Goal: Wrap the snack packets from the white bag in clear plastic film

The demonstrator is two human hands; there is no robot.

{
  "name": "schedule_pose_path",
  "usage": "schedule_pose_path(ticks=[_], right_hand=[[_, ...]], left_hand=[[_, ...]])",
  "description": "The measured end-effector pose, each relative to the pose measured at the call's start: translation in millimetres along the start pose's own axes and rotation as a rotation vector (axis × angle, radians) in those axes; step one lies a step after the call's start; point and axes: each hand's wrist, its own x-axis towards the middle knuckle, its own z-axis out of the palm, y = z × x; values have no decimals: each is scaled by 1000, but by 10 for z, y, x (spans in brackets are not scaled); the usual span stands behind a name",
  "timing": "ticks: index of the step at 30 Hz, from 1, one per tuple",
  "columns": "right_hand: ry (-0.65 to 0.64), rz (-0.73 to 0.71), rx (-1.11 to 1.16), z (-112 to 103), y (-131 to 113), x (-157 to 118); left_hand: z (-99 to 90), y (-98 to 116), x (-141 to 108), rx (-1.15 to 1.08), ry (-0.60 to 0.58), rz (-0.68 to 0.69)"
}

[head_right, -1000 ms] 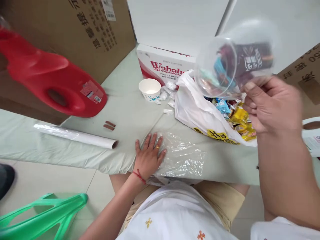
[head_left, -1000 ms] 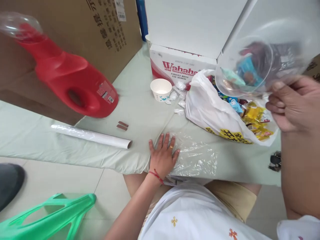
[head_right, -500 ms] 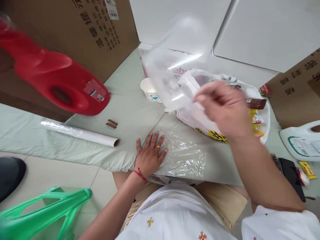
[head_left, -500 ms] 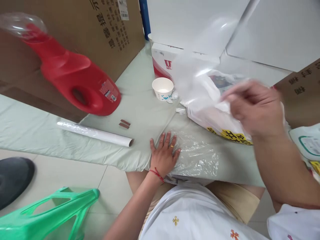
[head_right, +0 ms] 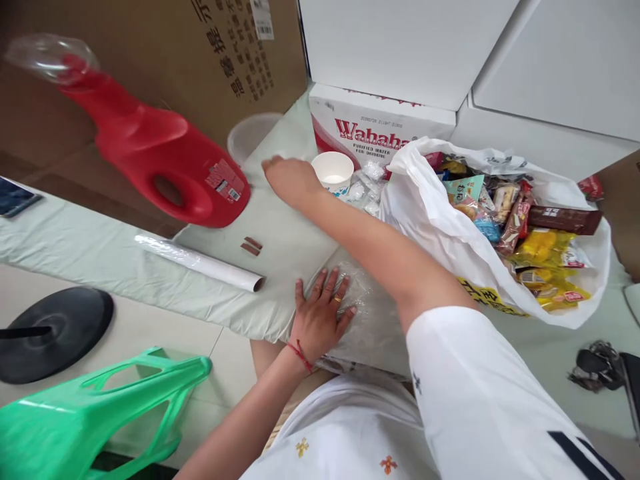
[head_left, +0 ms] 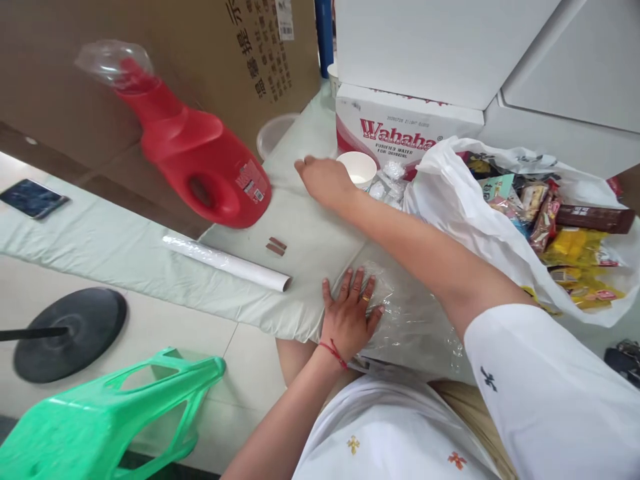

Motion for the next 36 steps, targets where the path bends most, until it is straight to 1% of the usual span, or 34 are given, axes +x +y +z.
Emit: schedule_pose_path(ticks=[2, 3, 4, 5, 6, 7, 8, 10, 12, 14, 15, 16, 17, 18, 19, 20, 21, 22, 23, 24, 25, 27, 29, 32, 34, 36], right_hand=[[43, 42, 32, -68, 31, 183], [77, 32, 72, -110, 51, 189], [116, 14, 122, -150, 72, 126], [156, -6, 173, -181, 91, -8], [191, -23, 221, -196, 108, -212], [209, -20, 257, -188, 123, -482], [206, -16, 286, -154, 133, -806], [159, -41, 354, -12, 137, -1567], [126, -113, 445, 189, 112, -2371], [125, -94, 506, 378, 73, -3090], [130, -65, 527, 448, 58, -3384], [126, -21, 554, 497, 55, -3624], [129, 25, 581, 525, 67, -3804], [136, 71, 608, 532, 93, -3922], [150, 115, 630, 523, 131, -3977], [174, 152, 646, 501, 173, -3968], [197, 175, 650, 468, 213, -3895], [213, 183, 639, 429, 241, -3761], [211, 171, 616, 385, 252, -3567], [194, 146, 586, 340, 244, -3317], [162, 111, 542, 297, 218, -3016], [103, 63, 453, 222, 129, -2290], [116, 41, 379, 172, 39, -1468], [128, 88, 325, 135, -13, -266], [147, 108, 337, 135, 12, 386], [147, 116, 401, 168, 58, 847]], left_hand=[[4, 5, 1, 13, -3, -6], [4, 9, 2, 19, -4, -10], [2, 12, 2, 22, -5, -14], [-3, 15, 2, 22, -8, -15], [-11, 17, 2, 19, -12, -15], [-22, 17, 2, 14, -17, -14], [-34, 17, 2, 7, -24, -12], [-56, 17, 2, -5, -47, -6], [-66, 19, 5, -4, -66, -4], [-59, 29, 13, 15, -71, -10], [-51, 37, 19, 28, -69, -16], [-42, 45, 24, 42, -66, -20], [-33, 54, 30, 53, -66, -20], [-27, 62, 34, 61, -66, -18], [-23, 70, 37, 67, -68, -16], [-22, 76, 38, 70, -69, -15], [-23, 80, 38, 72, -68, -15], [-25, 83, 36, 72, -66, -15], [-27, 83, 34, 69, -63, -15], [-29, 82, 32, 65, -60, -13], [-29, 79, 30, 60, -57, -10], [-28, 72, 27, 45, -51, -10], [-29, 62, 25, 32, -42, -16], [-37, 40, 21, 14, -35, -21], [-36, 14, 17, -4, -39, -22], [-23, -18, 14, -23, -40, -24]])
